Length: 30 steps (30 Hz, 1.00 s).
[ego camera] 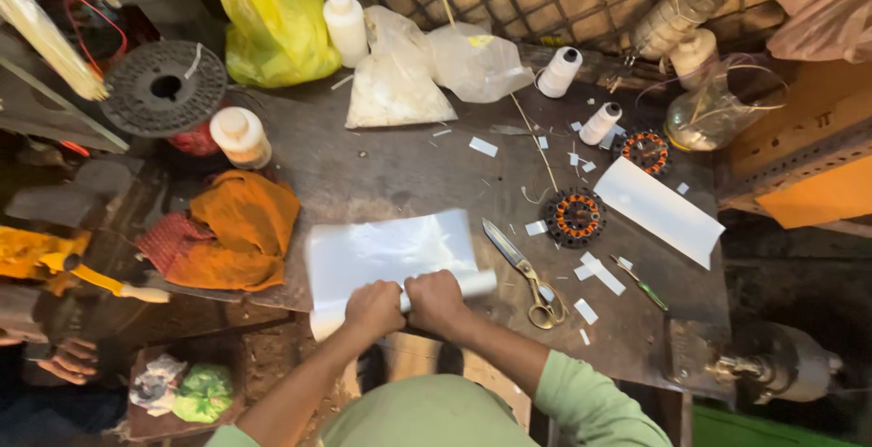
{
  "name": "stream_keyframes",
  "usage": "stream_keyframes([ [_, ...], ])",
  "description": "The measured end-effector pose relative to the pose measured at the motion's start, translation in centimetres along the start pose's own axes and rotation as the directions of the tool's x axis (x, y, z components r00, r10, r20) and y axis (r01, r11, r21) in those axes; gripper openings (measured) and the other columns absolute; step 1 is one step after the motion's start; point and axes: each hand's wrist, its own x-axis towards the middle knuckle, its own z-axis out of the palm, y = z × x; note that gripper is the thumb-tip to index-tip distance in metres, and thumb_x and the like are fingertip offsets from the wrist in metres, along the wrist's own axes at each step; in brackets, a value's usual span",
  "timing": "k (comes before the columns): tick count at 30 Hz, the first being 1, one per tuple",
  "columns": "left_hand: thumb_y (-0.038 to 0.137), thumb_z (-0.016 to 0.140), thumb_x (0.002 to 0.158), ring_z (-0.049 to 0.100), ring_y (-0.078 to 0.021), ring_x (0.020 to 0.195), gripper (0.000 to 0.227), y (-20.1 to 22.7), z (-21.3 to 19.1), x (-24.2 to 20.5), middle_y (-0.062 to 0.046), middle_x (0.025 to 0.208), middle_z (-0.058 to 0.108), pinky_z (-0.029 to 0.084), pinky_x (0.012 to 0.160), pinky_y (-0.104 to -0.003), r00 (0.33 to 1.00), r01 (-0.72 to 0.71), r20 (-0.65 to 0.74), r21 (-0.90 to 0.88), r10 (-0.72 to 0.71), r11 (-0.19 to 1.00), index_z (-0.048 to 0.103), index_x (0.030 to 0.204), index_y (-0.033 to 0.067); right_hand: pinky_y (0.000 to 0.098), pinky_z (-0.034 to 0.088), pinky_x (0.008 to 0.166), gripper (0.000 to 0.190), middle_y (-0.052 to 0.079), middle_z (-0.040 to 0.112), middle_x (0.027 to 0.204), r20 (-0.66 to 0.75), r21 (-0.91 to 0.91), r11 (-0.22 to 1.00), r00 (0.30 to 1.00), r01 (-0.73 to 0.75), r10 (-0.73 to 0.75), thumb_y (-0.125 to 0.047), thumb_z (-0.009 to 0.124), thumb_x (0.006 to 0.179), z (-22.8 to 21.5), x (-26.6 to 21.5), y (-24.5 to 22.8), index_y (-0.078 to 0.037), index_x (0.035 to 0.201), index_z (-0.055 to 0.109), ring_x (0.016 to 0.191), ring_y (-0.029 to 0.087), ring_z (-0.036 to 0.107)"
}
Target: The person cuts small rectangular pieces from a white sheet using scissors and places them into the slots of a circular electrical component. The person repeats this process multiple times, handling the component and cutting material throughout the clip.
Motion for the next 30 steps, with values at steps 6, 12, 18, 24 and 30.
stream_keyframes([
  [6,0.013,0.076,0.063,0.073,-0.0357,0.087,0.024,-0.7,1.5,0.0,-0.016,0.088,0.075,0.058,0.077,-0.049,0.928,-0.248,-0.239,0.170,0.284,0.954,0.074,0.087,0.0082,0.0464,0.056,0.067,0.030,0.019,0.070,0.081,0.502,0.109,0.934,0.830,-0.341,0.245,-0.027,0.081,0.064,-0.9,1.8,-0.2,-0.005,0.080,0.069,0.076,0.036,0.071],
  [12,0.021,0.083,0.064,0.070,-0.0394,0.089,0.029,-2.0,2.7,0.8,-0.020,0.090,0.072,0.056,0.078,-0.050,0.993,-0.069,-0.105,-0.093,0.059,0.993,0.073,0.087,0.0059,0.0468,0.056,0.072,0.031,0.022,0.073,0.082,0.284,-0.085,0.992,0.952,-0.093,0.113,-0.035,0.077,0.073,-3.8,0.9,-3.1,-0.005,0.081,0.073,0.076,0.038,0.072],
  [18,0.012,0.075,0.070,0.077,-0.0347,0.077,0.017,-3.0,0.9,2.7,-0.021,0.080,0.073,0.063,0.070,-0.046,0.981,0.054,0.192,-0.337,0.013,0.940,0.069,0.081,0.0006,0.0481,0.055,0.076,0.013,0.010,0.072,0.078,-0.187,-0.252,0.952,0.957,0.173,-0.223,-0.022,0.079,0.079,-0.5,1.1,-0.8,-0.011,0.083,0.073,0.076,0.030,0.071],
  [24,0.013,0.076,0.067,0.073,-0.0353,0.080,0.014,-0.9,-0.9,0.3,-0.018,0.082,0.073,0.058,0.072,-0.046,0.984,-0.092,-0.144,0.087,0.104,0.992,0.075,0.080,0.0091,0.0477,0.054,0.076,0.035,0.019,0.073,0.078,0.111,-0.043,0.993,0.987,-0.114,0.118,-0.038,0.084,0.063,-1.0,1.9,-1.6,-0.008,0.078,0.073,0.075,0.037,0.071],
  [30,0.011,0.072,0.067,0.075,-0.0340,0.088,0.018,-1.2,0.3,0.5,-0.017,0.091,0.076,0.060,0.080,-0.045,0.904,-0.234,-0.326,0.160,0.275,0.959,0.076,0.085,0.0074,0.0469,0.056,0.076,0.030,0.019,0.071,0.088,0.498,0.082,0.950,0.839,-0.300,0.222,-0.028,0.083,0.064,0.0,3.5,0.0,-0.010,0.085,0.070,0.080,0.034,0.071],
])
